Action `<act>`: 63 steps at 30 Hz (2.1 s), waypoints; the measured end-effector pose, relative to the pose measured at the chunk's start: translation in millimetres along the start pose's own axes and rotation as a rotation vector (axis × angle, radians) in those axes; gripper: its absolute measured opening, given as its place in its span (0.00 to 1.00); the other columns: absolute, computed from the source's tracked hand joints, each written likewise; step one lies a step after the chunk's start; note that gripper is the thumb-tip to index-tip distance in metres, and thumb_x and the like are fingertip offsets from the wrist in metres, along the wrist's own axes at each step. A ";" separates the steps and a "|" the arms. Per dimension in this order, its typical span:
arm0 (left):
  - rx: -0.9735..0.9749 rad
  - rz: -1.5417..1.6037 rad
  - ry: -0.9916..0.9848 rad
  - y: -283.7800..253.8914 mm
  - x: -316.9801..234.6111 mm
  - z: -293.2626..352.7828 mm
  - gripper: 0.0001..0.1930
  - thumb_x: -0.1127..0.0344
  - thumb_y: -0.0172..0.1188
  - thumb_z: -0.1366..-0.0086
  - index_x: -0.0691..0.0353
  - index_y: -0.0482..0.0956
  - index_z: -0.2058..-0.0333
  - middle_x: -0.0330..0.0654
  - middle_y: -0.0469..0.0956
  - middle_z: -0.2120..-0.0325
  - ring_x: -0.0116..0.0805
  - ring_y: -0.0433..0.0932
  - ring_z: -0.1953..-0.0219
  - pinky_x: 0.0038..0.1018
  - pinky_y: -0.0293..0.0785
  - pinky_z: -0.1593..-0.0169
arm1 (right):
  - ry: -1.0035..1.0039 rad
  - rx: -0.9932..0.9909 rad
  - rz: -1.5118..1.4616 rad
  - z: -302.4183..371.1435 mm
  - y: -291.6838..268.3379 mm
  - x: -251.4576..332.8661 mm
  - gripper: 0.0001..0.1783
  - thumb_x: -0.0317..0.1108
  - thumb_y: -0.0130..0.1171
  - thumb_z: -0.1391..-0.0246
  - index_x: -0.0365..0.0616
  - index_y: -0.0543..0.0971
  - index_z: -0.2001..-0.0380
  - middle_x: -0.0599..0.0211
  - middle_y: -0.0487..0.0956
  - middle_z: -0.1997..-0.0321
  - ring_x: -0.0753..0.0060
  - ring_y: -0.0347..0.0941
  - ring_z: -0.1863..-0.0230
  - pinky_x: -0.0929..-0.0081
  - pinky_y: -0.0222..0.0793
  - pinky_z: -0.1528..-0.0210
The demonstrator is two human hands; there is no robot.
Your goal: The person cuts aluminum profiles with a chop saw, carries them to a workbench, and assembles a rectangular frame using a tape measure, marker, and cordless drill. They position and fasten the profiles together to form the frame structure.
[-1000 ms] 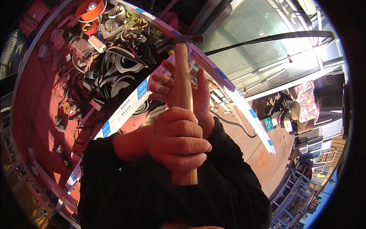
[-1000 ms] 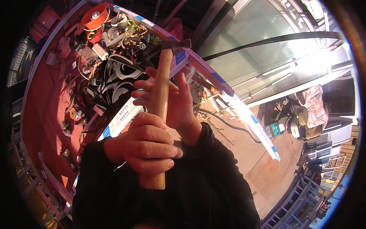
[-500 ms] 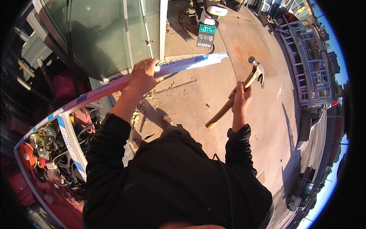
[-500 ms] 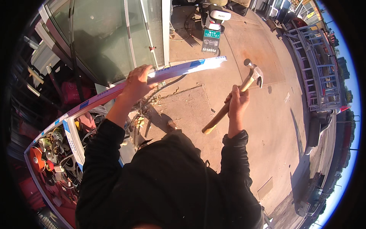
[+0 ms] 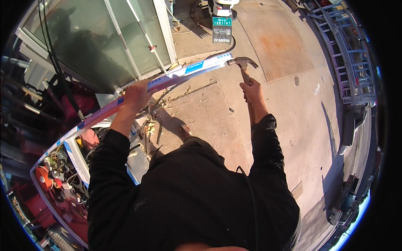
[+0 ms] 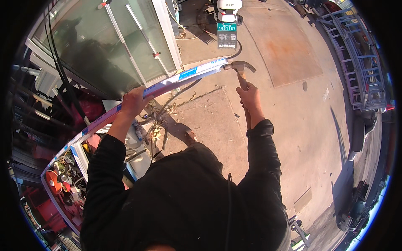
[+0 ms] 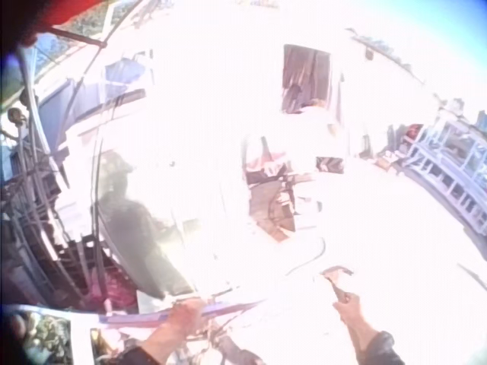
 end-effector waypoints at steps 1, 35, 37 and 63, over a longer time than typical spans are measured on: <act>-0.013 -0.003 0.009 -1.6 -1.6 0.3 0.19 0.51 0.68 0.41 0.62 0.78 0.64 0.50 0.81 0.69 0.52 0.81 0.62 0.44 0.76 0.59 | -0.014 -0.009 0.024 -2.0 -1.0 1.6 0.22 0.36 0.64 0.48 0.38 0.78 0.50 0.73 0.73 0.79 0.80 0.68 0.85 0.75 0.65 0.84; -0.543 0.541 -2.327 229.8 -395.7 883.3 0.27 0.48 0.62 0.39 0.58 0.76 0.47 0.49 0.80 0.50 0.50 0.78 0.46 0.42 0.74 0.45 | -0.293 2.057 0.429 571.0 395.8 -38.9 0.12 0.32 0.58 0.39 0.42 0.73 0.54 0.72 0.72 0.76 0.77 0.70 0.83 0.78 0.68 0.81; -0.731 0.496 -2.524 263.8 -478.6 909.4 0.24 0.50 0.64 0.40 0.57 0.78 0.50 0.49 0.82 0.54 0.48 0.80 0.50 0.40 0.75 0.49 | -0.367 2.058 0.506 630.3 393.6 -70.3 0.11 0.35 0.61 0.39 0.43 0.73 0.57 0.71 0.73 0.74 0.76 0.71 0.80 0.76 0.69 0.80; -2.084 1.371 -2.706 452.4 -605.5 775.4 0.22 0.52 0.57 0.37 0.70 0.83 0.64 0.50 0.85 0.68 0.41 0.82 0.63 0.34 0.76 0.57 | 0.212 2.409 1.352 992.7 403.1 -308.2 0.18 0.47 0.60 0.38 0.43 0.77 0.56 0.67 0.80 0.72 0.72 0.77 0.74 0.71 0.72 0.75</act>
Point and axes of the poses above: each hand's wrist, its own z-axis away from the middle knuckle, its own y-axis out of the palm, x = y × z, the point moved 3 cm from there along -z, towards the middle knuckle
